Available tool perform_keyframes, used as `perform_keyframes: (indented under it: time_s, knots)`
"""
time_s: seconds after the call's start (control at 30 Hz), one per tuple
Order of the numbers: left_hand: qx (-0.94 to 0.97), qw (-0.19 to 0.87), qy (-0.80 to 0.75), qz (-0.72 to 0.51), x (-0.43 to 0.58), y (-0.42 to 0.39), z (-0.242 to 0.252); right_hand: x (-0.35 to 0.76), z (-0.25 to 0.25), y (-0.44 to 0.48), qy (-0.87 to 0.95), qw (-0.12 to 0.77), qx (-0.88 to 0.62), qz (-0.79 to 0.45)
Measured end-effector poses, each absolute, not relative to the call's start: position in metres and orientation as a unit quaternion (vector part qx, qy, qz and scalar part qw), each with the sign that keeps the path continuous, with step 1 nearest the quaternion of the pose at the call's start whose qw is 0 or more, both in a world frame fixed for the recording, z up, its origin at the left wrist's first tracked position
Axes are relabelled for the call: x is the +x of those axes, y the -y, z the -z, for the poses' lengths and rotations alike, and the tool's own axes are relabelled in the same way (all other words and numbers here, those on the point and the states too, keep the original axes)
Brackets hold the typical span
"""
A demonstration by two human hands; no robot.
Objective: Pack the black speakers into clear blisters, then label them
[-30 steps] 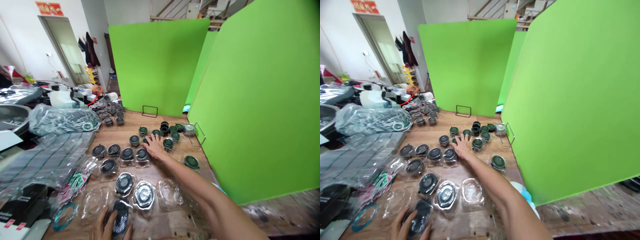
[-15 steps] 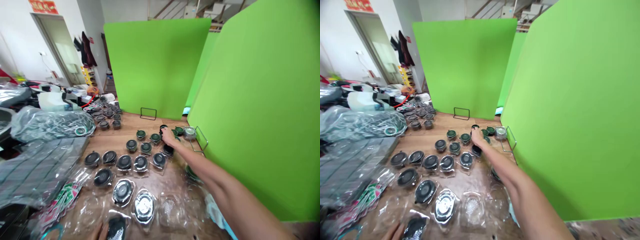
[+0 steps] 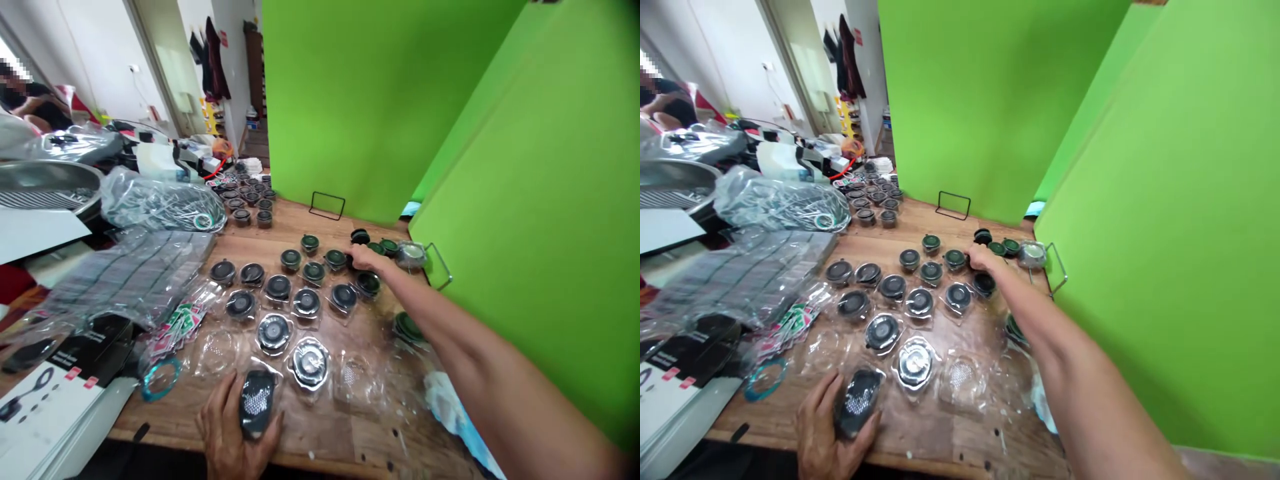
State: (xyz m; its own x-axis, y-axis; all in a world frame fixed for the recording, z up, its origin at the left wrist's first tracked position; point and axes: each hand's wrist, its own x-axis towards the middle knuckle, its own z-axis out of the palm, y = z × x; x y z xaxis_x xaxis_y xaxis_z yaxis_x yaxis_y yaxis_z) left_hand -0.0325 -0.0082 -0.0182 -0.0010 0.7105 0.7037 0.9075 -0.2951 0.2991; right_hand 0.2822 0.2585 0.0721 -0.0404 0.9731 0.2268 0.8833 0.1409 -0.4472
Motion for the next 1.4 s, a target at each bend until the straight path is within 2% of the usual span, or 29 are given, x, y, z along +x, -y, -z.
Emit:
perform_keyframes:
  time_s: [0.23,0.3,0.33,0.4,0.47,0.57,0.63,0.73,0.87,0.93,1.03,1.13,1.2,1.27,1.4]
  knots:
    - [-0.691,0.099,0.548,0.46,-0.034,0.018,0.003,0.27,-0.121,-0.183,0.683,0.291,-0.665,-0.08]
    - [-0.698,0.107,0.536,0.463,-0.031,0.022,-0.012,0.262,-0.134,-0.143,0.677,0.317,-0.652,-0.125]
    - [-0.706,0.108,0.525,0.464,-0.027,0.023,-0.021,0.257,-0.138,-0.12,0.676,0.332,-0.635,-0.172]
    - [-0.73,0.081,0.492,0.468,-0.015,0.023,-0.043,0.246,-0.139,-0.075,0.623,0.412,-0.538,-0.39]
    - [-0.76,0.011,0.452,0.467,0.002,0.022,-0.063,0.235,-0.133,-0.035,0.541,0.465,-0.462,-0.526]
    - [-0.778,-0.137,0.408,0.458,0.033,0.019,-0.081,0.224,-0.117,0.005,0.412,0.519,-0.416,-0.623]
    - [-0.767,-0.212,0.41,0.446,0.052,0.018,-0.08,0.221,-0.108,0.022,0.356,0.546,-0.416,-0.634]
    - [-0.759,-0.236,0.436,0.421,0.068,0.02,-0.072,0.224,-0.104,0.041,0.392,0.557,-0.455,-0.573]
    - [-0.813,-0.231,0.378,0.378,0.079,0.02,-0.069,0.237,-0.114,0.062,0.573,0.492,-0.52,-0.398]
    - [-0.801,-0.3,0.384,0.349,0.084,0.02,-0.074,0.251,-0.115,0.068,0.651,0.457,-0.524,-0.305]
    - [-0.657,-0.479,0.47,0.344,0.09,0.019,-0.082,0.279,-0.094,0.07,0.671,0.384,-0.622,-0.123]
    - [-0.504,-0.642,0.459,0.351,0.091,0.014,-0.085,0.308,-0.049,0.068,0.61,0.207,-0.763,0.052]
    - [-0.493,-0.666,0.441,0.345,0.09,0.011,-0.086,0.32,-0.024,0.071,0.606,0.139,-0.779,0.085]
    - [-0.535,-0.633,0.446,0.339,0.09,0.009,-0.087,0.326,-0.017,0.081,0.635,0.177,-0.747,0.088]
    - [-0.663,-0.501,0.434,0.349,0.1,0.013,-0.092,0.303,-0.061,0.102,0.63,0.367,-0.681,0.074]
